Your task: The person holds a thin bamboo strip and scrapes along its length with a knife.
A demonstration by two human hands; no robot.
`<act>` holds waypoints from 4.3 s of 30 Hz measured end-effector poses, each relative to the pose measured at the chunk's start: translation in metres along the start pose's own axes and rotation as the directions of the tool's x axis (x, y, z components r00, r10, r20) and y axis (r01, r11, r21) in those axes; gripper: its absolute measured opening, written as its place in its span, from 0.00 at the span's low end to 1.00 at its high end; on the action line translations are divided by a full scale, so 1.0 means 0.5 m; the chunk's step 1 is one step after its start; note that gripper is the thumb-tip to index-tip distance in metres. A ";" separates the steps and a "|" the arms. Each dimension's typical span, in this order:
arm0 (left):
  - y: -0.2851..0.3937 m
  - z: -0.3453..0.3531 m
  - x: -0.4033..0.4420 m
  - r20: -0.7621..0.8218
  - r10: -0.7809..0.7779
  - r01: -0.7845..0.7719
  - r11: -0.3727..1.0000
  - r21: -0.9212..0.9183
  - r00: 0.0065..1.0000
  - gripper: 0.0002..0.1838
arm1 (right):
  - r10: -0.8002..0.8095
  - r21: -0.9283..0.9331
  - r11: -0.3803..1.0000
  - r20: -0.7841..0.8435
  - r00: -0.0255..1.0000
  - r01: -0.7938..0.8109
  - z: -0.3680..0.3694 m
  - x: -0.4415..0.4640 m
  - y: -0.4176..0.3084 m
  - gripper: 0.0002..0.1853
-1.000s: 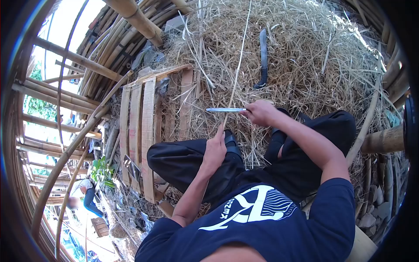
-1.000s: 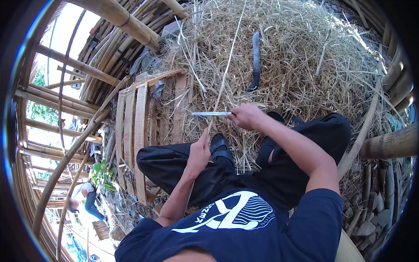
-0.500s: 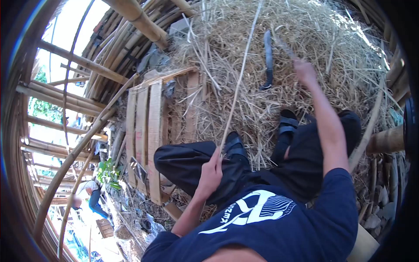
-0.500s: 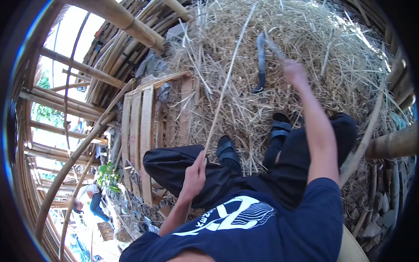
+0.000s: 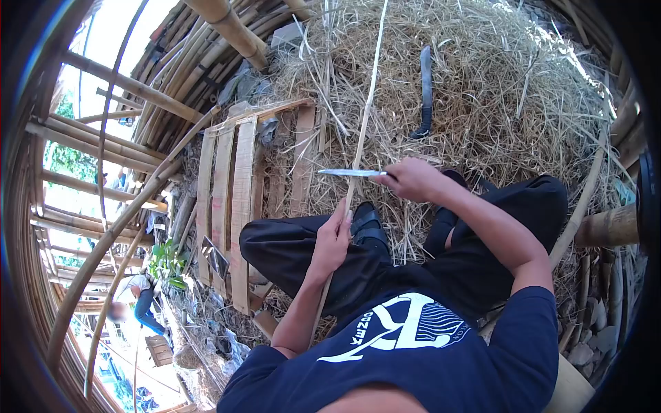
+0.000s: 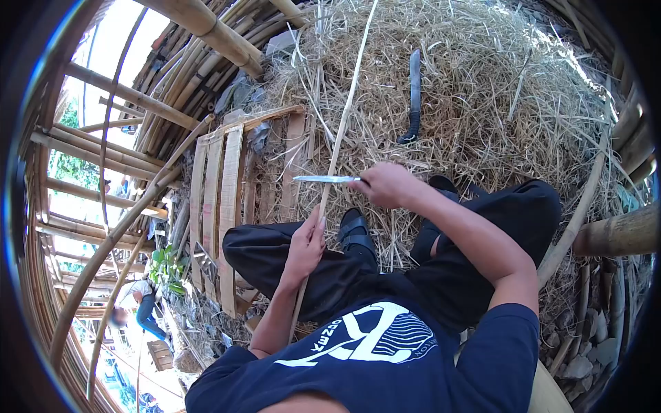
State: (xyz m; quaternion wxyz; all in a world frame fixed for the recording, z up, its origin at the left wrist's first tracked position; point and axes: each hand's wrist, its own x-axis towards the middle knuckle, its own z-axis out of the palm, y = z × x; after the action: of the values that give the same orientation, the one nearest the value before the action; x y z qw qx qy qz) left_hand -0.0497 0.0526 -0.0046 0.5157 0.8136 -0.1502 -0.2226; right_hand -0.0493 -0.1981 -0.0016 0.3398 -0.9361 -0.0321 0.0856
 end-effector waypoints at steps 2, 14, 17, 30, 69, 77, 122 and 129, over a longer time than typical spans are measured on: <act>0.008 0.000 0.004 -0.016 0.025 -0.024 0.997 0.076 1.000 0.24 | -0.012 0.007 1.000 -0.001 1.000 0.012 0.019 0.007 0.006 0.24; 0.015 -0.041 -0.114 -0.145 -0.035 0.054 0.990 0.131 0.989 0.22 | 0.463 0.218 0.886 -0.479 0.746 -0.410 -0.142 0.062 0.326 0.30; 0.041 -0.060 -0.085 0.017 -0.173 0.173 0.964 -0.203 0.985 0.20 | 0.415 0.349 0.900 -0.503 0.758 -0.261 -0.098 0.079 0.252 0.26; 0.003 -0.006 0.038 -0.014 0.063 -0.062 0.997 0.044 0.998 0.15 | -0.019 0.216 0.976 -0.031 0.999 0.025 0.023 0.004 -0.013 0.24; 0.022 -0.026 0.006 0.168 -0.125 0.178 0.920 -0.350 0.978 0.25 | 0.190 0.182 0.968 -0.080 0.979 -0.173 -0.054 0.035 0.046 0.20; 0.047 -0.033 0.059 0.239 -0.165 0.249 0.889 -0.384 0.957 0.23 | -0.033 0.010 0.999 -0.090 0.995 0.034 0.012 0.023 0.006 0.30; 0.058 0.030 -0.004 0.083 0.018 -0.021 0.999 0.042 0.996 0.28 | 0.419 0.944 0.311 -0.034 0.907 -0.108 0.010 0.073 0.046 0.17; 0.061 -0.001 -0.060 0.314 -0.263 0.342 0.912 -0.227 0.912 0.18 | 0.445 0.932 0.360 -0.127 0.886 -0.047 0.005 0.080 0.070 0.15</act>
State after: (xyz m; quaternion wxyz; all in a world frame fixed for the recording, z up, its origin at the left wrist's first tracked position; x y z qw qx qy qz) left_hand -0.0756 0.0542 0.0295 0.5571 0.7077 -0.0590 -0.4305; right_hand -0.0105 -0.2187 -0.0316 0.7757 -0.5884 0.2261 -0.0328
